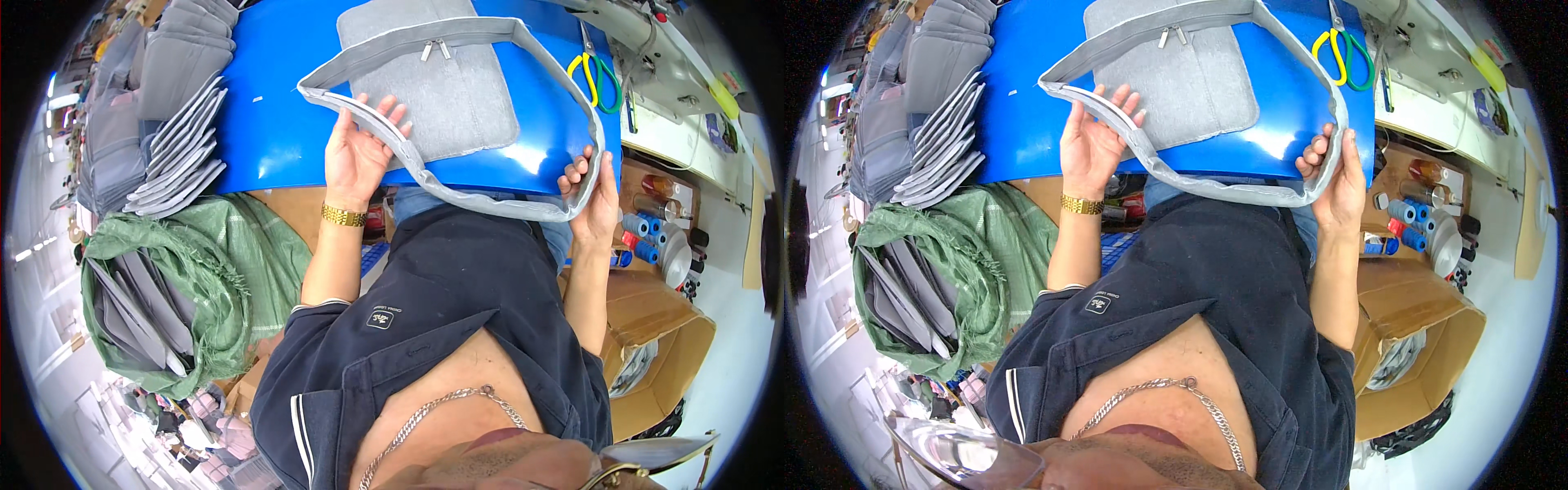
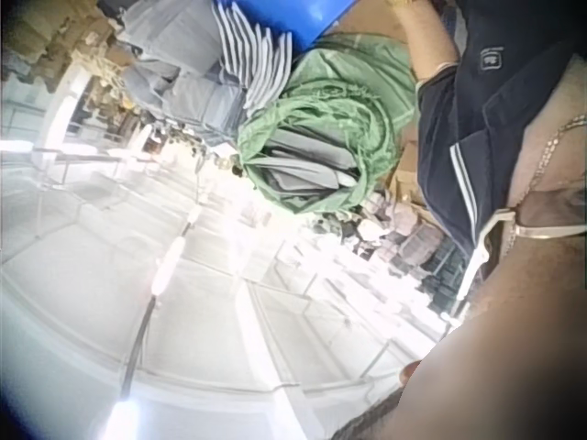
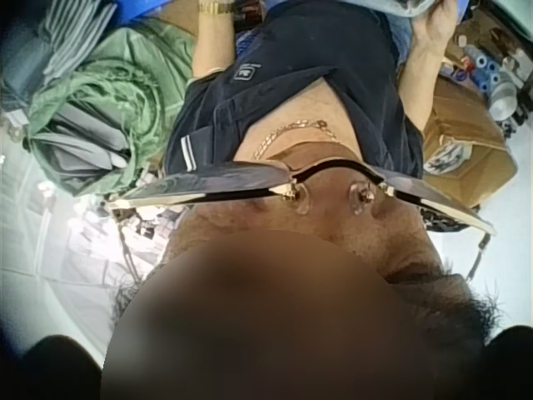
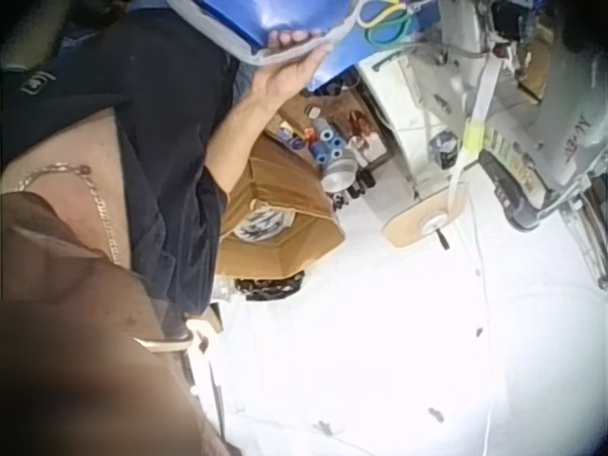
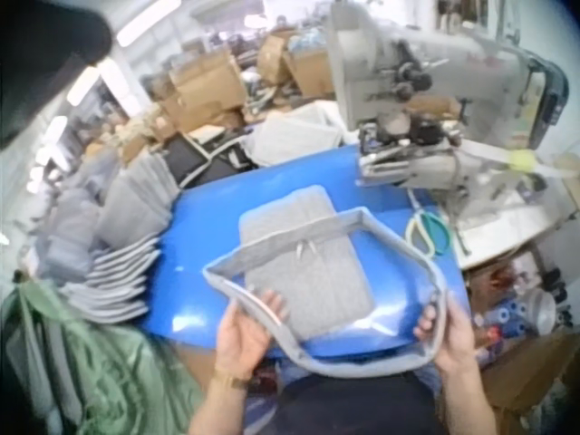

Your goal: Sewing leather bag components together using an industrial sewing machine.

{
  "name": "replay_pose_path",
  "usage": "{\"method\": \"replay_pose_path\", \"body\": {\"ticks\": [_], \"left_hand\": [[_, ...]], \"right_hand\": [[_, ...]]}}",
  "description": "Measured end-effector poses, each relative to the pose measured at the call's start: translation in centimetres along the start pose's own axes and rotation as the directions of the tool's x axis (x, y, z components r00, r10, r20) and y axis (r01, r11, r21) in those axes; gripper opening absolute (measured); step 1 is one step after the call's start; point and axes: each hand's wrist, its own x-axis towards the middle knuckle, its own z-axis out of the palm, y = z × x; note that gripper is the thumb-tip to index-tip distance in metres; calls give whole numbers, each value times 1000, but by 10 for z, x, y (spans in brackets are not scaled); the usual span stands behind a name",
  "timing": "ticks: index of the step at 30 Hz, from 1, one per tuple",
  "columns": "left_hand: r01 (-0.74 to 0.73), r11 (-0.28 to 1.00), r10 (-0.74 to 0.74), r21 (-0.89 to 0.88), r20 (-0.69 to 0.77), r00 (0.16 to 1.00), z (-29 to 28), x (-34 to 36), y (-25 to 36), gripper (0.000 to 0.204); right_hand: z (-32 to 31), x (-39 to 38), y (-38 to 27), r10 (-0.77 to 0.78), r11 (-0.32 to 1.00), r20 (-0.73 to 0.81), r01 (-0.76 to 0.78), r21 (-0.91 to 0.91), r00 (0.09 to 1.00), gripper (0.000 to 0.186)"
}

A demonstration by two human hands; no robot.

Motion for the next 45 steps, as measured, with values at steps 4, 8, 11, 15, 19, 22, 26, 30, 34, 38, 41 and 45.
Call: {"method": "replay_pose_path", "body": {"ticks": [4, 8, 11, 15, 19, 22, 26, 30, 34, 38, 41, 45], "left_hand": [[22, 999, -20, 26, -48, 999, -10, 0, -1, 39], [1, 1000, -1, 30, 3, 1000, -19, 4, 3, 38], [8, 1000, -9, 20, 56, 998, -23, 7, 3, 37], [-26, 999, 24, 39, 52, 998, -24, 9, 8, 34], [-112, 989, 114, 96, -18, 993, -19, 5, 19, 32], [-107, 990, 104, 94, 37, 994, -11, 3, 30, 33], [-115, 973, 102, 202, 73, 992, 20, -4, 76, 38], [-557, 343, 475, 756, 372, 797, 87, -21, 152, 35], [-336, -702, 488, 628, 768, 415, 172, -49, 197, 25], [-32, -981, 157, 190, 886, 436, 214, -52, 184, 24], [-105, -991, -121, -79, 853, 508, 203, -31, 156, 13], [-306, -909, -409, -283, 744, 529, 155, 11, 92, 26]], "right_hand": [[0, 2, -1, -8, 999, -44, 6, -42, 999, 37], [-3, 1, -1, 47, 998, -24, -48, -36, 999, 40], [-6, 0, 0, 59, 996, -45, -61, -59, 997, 45], [-14, 2, 0, 73, 993, -23, -75, -90, 997, 44], [-17, 2, -2, 45, 993, -50, -50, -110, 998, 37], [-13, 1, 0, -21, 984, -129, -3, -181, 991, 33], [2, 0, 3, -45, 948, 4, 44, -316, 999, 39], [10, 2, -1, -56, 921, -16, 46, -388, 998, 39], [10, 1, 1, -51, 887, -51, 22, -462, 997, 33], [30, 0, 9, -88, 802, -5, 68, -593, 996, 31], [66, 7, 7, -96, 707, 218, 221, -671, 971, 37], [115, 24, 27, -3, 707, 444, 316, -633, 896, 51]]}}
